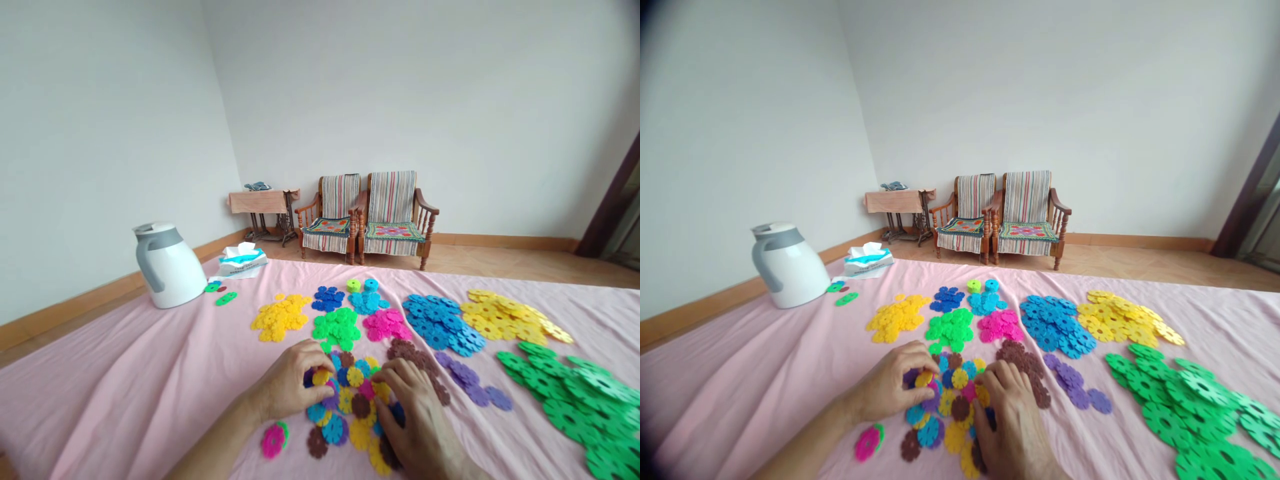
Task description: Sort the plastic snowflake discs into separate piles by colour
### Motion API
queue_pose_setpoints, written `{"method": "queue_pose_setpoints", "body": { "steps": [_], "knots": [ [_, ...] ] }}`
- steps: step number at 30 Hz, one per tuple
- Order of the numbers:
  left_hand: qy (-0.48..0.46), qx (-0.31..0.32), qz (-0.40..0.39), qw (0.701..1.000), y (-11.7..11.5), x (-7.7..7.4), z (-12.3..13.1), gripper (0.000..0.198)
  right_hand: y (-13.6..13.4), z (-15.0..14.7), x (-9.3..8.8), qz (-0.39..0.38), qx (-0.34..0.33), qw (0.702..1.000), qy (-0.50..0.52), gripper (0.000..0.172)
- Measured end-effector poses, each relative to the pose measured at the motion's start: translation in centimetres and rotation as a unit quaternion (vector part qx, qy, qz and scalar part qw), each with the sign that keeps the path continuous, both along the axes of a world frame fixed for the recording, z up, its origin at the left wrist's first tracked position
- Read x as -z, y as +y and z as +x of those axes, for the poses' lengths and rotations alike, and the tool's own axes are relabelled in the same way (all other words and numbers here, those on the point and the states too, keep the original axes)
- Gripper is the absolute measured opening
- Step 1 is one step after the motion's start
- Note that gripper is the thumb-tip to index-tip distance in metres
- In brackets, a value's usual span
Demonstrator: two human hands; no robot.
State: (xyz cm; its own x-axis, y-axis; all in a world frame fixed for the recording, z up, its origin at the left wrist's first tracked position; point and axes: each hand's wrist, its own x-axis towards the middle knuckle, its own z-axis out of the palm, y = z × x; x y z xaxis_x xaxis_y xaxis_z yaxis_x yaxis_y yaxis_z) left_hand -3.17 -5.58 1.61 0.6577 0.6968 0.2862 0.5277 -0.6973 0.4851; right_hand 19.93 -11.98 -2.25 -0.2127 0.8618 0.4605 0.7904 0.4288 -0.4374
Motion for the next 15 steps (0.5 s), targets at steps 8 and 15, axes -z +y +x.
{"method": "queue_pose_setpoints", "body": {
  "steps": [8,15],
  "knots": [
    [-0.013,0.007,0.022,1.0,-0.3,0.0,0.4,0.013,-0.7,-0.9,-1.5,-0.026,-0.055,0.998,-0.032,0.012],
    [-0.037,-0.033,0.04,0.998,0.3,0.3,0.0,0.011,-0.5,-1.9,-1.1,-0.031,-0.028,0.999,-0.019,0.005]
  ]
}}
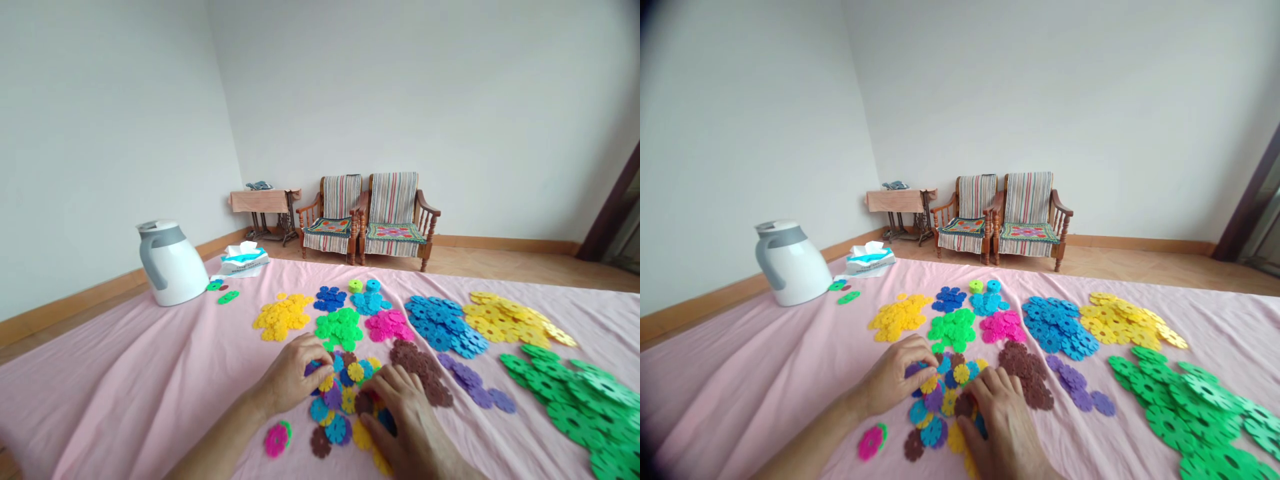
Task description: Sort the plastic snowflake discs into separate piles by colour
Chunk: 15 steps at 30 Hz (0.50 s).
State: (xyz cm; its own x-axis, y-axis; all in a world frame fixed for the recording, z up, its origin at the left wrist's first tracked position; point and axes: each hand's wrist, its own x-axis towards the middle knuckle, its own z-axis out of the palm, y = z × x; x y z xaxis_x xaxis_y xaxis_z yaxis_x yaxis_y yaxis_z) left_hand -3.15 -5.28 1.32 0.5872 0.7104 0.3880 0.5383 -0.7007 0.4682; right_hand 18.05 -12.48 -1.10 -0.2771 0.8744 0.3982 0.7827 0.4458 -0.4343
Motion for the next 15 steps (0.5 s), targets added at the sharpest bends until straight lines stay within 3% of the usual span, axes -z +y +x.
{"method": "queue_pose_setpoints", "body": {
  "steps": [6,11,15],
  "knots": [
    [-0.013,-0.018,0.009,1.0,0.2,0.0,-0.1,0.018,0.4,0.6,0.8,-0.021,0.014,0.992,0.121,0.007],
    [-0.017,-0.028,0.009,0.999,0.5,0.4,-0.2,0.02,1.7,3.7,0.7,-0.042,0.063,0.972,0.222,0.017],
    [-0.019,-0.028,0.003,0.999,0.7,0.6,-0.2,0.019,3.0,6.7,0.8,-0.046,0.134,0.972,0.189,0.023]
  ]
}}
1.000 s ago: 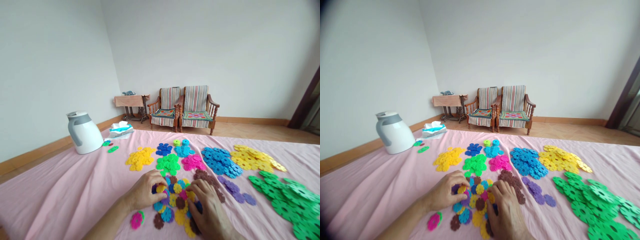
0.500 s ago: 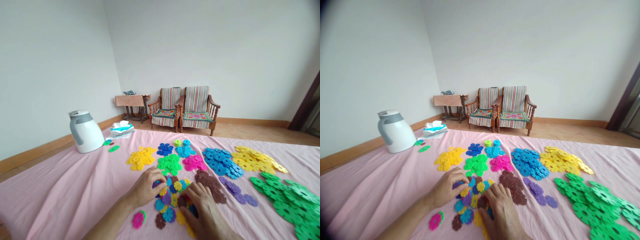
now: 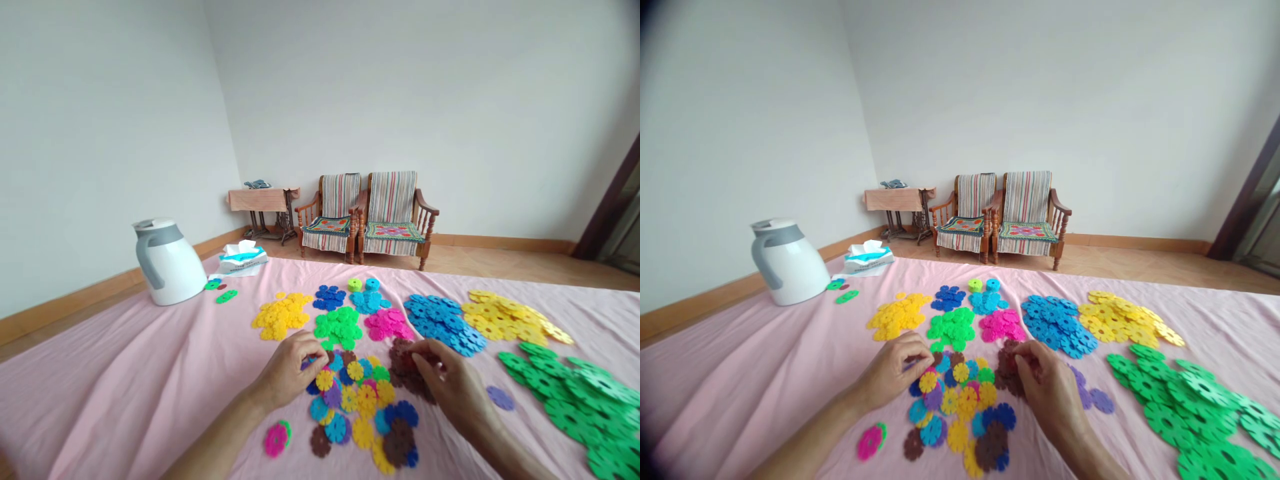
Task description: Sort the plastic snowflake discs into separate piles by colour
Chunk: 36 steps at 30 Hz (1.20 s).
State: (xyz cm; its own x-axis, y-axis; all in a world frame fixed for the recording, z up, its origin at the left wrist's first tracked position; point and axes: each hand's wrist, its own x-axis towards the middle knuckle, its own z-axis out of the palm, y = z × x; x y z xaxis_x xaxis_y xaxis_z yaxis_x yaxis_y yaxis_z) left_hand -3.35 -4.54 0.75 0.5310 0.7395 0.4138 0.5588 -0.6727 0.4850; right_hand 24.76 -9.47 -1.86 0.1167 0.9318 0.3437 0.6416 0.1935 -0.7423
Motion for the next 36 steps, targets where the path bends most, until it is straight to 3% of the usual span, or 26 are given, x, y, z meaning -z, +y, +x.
{"method": "queue_pose_setpoints", "body": {
  "steps": [4,7,10,13,17,26,31,36],
  "knots": [
    [0.003,-0.003,-0.004,1.0,0.0,0.1,-0.1,0.018,0.9,1.5,0.7,-0.019,0.027,0.997,-0.065,0.024],
    [0.006,-0.002,-0.006,1.0,0.0,0.2,-0.2,0.018,0.6,1.0,0.3,0.002,0.019,0.995,-0.098,0.023],
    [0.007,-0.002,-0.006,1.0,0.1,0.3,-0.2,0.018,-0.9,-0.7,-1.9,-0.051,-0.087,0.99,-0.1,0.023],
    [0.006,-0.001,-0.006,1.0,0.1,0.3,-0.2,0.019,-3.0,-2.3,-4.8,-0.128,-0.183,0.967,-0.12,0.008],
    [0.004,-0.002,-0.008,1.0,0.0,0.2,-0.2,0.019,-4.7,-3.1,-6.6,-0.214,-0.213,0.94,-0.161,0.032],
    [0.007,0.0,-0.013,1.0,0.0,0.2,-0.2,0.018,-4.2,-3.3,-5.4,-0.181,-0.224,0.946,-0.148,0.023],
    [0.01,0.001,-0.013,1.0,0.0,0.2,-0.1,0.018,-4.3,-3.9,-5.4,-0.173,-0.234,0.947,-0.137,0.032],
    [0.012,0.002,-0.009,1.0,-0.1,0.1,-0.1,0.019,-4.3,-4.6,-4.2,-0.142,-0.249,0.951,-0.114,0.023]
  ]
}}
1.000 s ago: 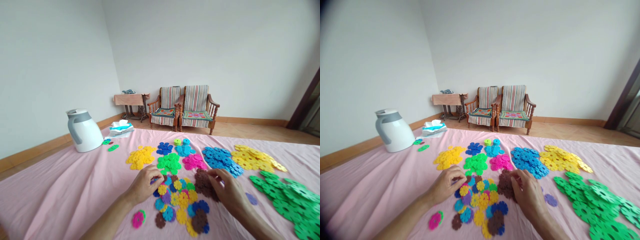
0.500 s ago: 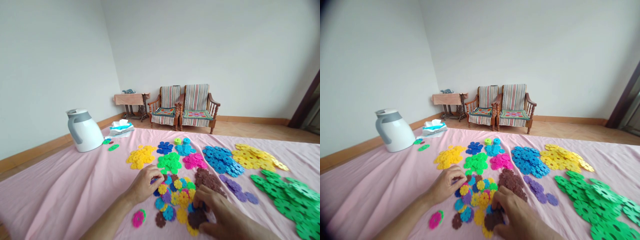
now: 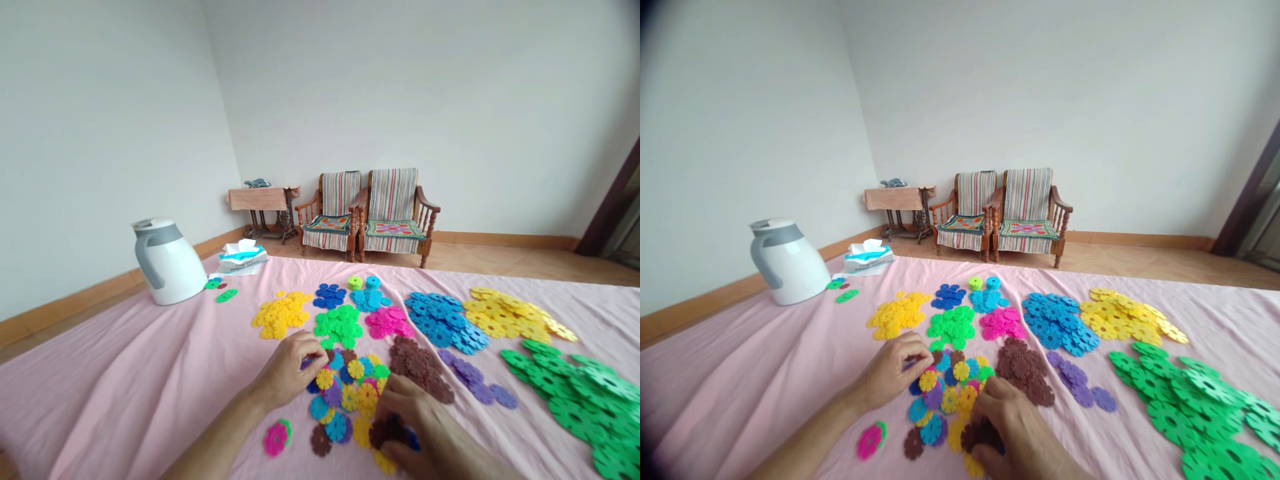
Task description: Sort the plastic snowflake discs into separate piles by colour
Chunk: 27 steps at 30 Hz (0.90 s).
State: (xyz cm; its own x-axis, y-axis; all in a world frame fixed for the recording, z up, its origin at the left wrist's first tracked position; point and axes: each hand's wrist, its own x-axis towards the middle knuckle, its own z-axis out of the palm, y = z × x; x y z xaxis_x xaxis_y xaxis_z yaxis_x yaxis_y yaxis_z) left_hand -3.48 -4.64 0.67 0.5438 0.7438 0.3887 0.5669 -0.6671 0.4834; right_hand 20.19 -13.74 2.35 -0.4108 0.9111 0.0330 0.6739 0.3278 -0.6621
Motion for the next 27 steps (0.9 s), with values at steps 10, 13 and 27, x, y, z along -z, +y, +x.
{"method": "queue_pose_setpoints", "body": {
  "steps": [10,13,27],
  "knots": [
    [0.006,0.003,-0.006,1.0,0.0,-0.1,0.0,0.02,2.5,3.0,1.9,0.09,0.15,0.985,0.003,0.013],
    [0.009,0.002,-0.005,1.0,0.0,0.0,0.0,0.02,3.6,4.4,3.2,0.11,0.202,0.973,-0.021,0.014],
    [0.019,-0.004,-0.005,1.0,-0.1,-0.2,0.1,0.02,-0.2,1.2,-0.3,-0.003,0.058,0.996,-0.061,0.019]
  ]
}}
